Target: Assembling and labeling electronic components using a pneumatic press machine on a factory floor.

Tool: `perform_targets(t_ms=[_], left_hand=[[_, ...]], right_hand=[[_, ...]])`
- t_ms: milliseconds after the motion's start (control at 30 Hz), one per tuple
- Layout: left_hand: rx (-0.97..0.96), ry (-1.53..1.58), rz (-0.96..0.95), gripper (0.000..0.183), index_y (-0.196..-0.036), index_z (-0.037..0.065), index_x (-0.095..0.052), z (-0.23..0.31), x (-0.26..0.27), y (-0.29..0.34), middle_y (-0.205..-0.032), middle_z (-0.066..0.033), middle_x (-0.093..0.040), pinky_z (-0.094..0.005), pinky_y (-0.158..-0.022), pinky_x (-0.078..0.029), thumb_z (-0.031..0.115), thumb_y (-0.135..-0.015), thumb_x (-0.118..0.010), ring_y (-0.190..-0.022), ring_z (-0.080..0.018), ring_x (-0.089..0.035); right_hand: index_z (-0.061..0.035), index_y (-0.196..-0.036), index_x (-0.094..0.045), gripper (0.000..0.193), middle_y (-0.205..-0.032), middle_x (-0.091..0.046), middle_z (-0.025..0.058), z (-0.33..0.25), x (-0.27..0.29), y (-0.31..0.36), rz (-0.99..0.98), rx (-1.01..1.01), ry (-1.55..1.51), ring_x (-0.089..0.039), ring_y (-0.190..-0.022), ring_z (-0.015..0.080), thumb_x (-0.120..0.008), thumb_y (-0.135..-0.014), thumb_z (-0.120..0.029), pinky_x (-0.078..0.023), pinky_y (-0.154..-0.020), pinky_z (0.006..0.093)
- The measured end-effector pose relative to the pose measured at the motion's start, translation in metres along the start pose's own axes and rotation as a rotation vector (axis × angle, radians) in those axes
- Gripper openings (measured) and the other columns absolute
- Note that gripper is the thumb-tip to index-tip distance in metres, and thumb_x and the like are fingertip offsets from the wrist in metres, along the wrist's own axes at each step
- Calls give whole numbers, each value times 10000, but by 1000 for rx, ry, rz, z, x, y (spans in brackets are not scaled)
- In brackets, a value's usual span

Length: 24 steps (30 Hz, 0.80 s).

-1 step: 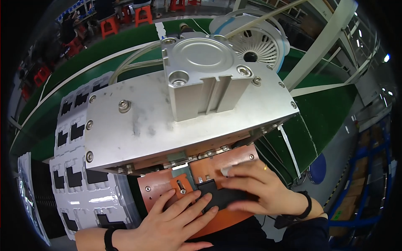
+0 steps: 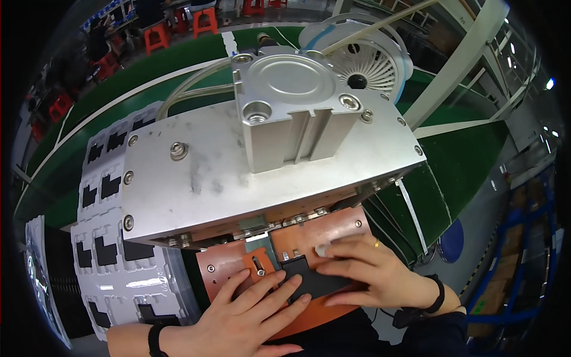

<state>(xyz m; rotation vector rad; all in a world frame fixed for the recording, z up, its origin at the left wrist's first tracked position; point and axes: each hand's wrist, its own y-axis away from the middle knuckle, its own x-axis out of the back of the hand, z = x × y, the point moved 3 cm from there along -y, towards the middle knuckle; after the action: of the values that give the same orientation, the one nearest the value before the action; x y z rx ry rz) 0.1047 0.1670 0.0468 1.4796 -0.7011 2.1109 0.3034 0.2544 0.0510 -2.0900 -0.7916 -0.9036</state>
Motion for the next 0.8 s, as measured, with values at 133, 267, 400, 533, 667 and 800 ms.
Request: perform_targets(t_ms=[133, 267, 400, 533, 667, 800], left_hand=[[31, 83, 6, 716, -1238, 160, -599, -2, 2, 0, -1326, -107, -515, -485, -1048, -249, 676, -742, -623, -1208, -294, -439], [65, 73, 12, 785, -1249, 126, -584, -13, 6, -3, -1345, -126, -490, -502, -1046, -258, 697, -712, -636, -1228, -345, -413], [61, 93, 39, 776, -1237, 115, -591, -25, 6, -4, -1344, -132, -488, -523, -1030, -275, 691, -718, -635, -1236, -359, -404], [65, 90, 17, 756, -1232, 127, -597, -25, 7, -5, -1352, -126, -485, -524, -1029, -275, 684, -723, -637, -1239, -353, -399], [93, 78, 2, 721, -1230, 156, -605, -24, 7, -8, -1363, -106, -483, -509, -1036, -272, 678, -734, -634, -1257, -336, -380], [98, 99, -1, 702, -1229, 165, -609, -25, 6, -8, -1373, -94, -479, -495, -1048, -260, 673, -745, -626, -1270, -322, -368]], right_hand=[[-76, -1031, -675, 331, -1159, -598, 68, 3, 0, 7, -84, 41, -31, -573, -1005, 237, -758, -738, -207, -482, -835, 346], [-66, -1004, -681, 305, -1117, -616, 67, 16, -4, -8, -53, 82, -26, -575, -982, 230, -756, -737, -193, -499, -813, 331], [-57, -991, -687, 301, -1101, -621, 65, 22, -5, -19, -21, 121, -19, -577, -967, 237, -761, -730, -188, -503, -815, 341], [-56, -987, -695, 304, -1080, -626, 64, 21, -5, -20, -24, 115, -46, -579, -958, 244, -768, -723, -187, -508, -815, 343], [-59, -1001, -695, 317, -1079, -622, 66, 22, -6, -19, -28, 97, -60, -579, -945, 246, -772, -719, -183, -506, -807, 340], [-61, -1010, -694, 326, -1088, -618, 68, 22, -6, -20, -47, 95, -50, -574, -932, 248, -773, -718, -182, -502, -790, 339]])
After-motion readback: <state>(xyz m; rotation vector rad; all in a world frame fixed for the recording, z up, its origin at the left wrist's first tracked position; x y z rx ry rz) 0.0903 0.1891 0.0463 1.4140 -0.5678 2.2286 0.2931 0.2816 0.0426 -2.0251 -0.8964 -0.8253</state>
